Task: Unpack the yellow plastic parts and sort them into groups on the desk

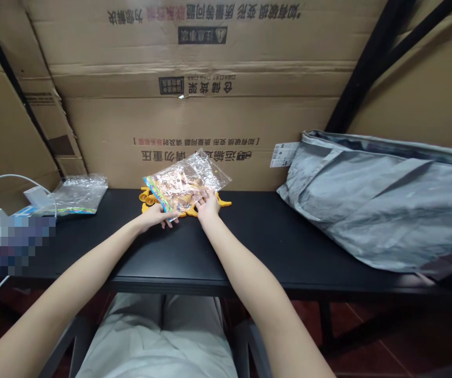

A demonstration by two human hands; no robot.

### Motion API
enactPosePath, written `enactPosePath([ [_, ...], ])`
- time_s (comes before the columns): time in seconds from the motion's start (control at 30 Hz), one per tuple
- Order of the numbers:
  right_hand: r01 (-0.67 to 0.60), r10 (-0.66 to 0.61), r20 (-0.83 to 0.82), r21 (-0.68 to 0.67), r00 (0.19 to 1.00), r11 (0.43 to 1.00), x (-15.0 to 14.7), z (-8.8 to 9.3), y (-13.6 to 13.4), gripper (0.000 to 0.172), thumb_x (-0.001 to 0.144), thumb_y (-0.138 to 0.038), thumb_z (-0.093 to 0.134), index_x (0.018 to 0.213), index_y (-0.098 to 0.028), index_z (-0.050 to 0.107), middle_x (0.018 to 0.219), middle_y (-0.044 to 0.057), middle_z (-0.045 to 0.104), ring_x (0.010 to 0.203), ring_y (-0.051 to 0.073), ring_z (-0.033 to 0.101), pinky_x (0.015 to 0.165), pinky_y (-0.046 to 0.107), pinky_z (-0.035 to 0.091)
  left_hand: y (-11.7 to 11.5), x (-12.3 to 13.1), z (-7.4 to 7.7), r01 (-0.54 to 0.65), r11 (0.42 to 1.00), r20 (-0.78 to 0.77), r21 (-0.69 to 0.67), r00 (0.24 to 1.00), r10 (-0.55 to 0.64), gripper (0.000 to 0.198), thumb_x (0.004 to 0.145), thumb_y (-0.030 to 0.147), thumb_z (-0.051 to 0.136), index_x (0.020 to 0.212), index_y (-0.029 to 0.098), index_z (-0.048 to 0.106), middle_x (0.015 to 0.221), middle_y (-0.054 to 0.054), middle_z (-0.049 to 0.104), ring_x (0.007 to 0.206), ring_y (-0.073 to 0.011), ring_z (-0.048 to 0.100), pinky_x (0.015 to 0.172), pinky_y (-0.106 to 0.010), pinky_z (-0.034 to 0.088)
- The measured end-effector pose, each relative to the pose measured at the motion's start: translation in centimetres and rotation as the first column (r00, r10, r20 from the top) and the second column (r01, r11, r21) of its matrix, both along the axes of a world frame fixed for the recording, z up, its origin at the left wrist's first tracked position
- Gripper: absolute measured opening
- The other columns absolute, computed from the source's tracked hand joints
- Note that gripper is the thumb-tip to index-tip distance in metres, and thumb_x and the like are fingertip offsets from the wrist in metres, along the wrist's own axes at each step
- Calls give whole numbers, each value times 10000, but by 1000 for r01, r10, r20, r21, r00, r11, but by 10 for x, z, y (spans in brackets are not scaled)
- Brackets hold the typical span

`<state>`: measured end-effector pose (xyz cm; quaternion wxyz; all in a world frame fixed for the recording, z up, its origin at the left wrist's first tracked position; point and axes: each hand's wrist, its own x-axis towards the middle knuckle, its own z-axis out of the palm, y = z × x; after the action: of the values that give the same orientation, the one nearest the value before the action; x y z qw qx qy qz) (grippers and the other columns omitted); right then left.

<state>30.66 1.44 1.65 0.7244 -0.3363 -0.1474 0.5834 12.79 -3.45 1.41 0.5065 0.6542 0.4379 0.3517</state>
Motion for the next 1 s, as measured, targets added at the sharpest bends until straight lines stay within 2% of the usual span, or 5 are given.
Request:
enactPosePath([
  [0.5,-119,119,40,4,992,993,5,3,0,168,929,-251,452,806,-228,565,864,10,677,793,116,660,734,250,549,14,-12,-2,-257,966,66,-23,964,258,204,729,279,753,778,118,637,667,-71,685,484,-118,593,447,-214,466],
  [0.6,-152,153,31,-19,988,988,4,4,0,167,919,-188,450,806,-221,568,820,0,689,745,107,654,713,236,543,21,-14,-3,-479,873,221,88,864,452,217,789,259,665,954,141,588,841,-68,694,627,-137,643,539,-237,524],
  [0.73,-106,107,42,-39,993,994,2,6,-2,164,908,-182,467,776,-212,558,733,-17,678,662,98,633,662,223,532,26,-25,-2,-683,633,253,364,726,639,464,764,146,591,1214,189,487,1241,-118,591,1044,-196,628,900,-358,532],
  [0.87,-37,39,60,-40,997,999,2,7,-2,165,904,-211,489,749,-208,544,645,-39,626,581,88,599,626,208,520,16,-28,1,-415,515,-39,750,749,661,786,709,56,549,1442,208,311,1521,-146,332,1422,-258,300,1163,-442,273],
  [1.0,4,-5,83,21,997,1000,3,6,-2,120,887,-211,507,774,-208,551,661,-47,630,565,85,598,632,216,522,2,-12,-3,40,637,-499,770,660,562,915,689,-5,482,1514,285,214,1620,-75,118,1489,-302,39,1163,-602,91],
])
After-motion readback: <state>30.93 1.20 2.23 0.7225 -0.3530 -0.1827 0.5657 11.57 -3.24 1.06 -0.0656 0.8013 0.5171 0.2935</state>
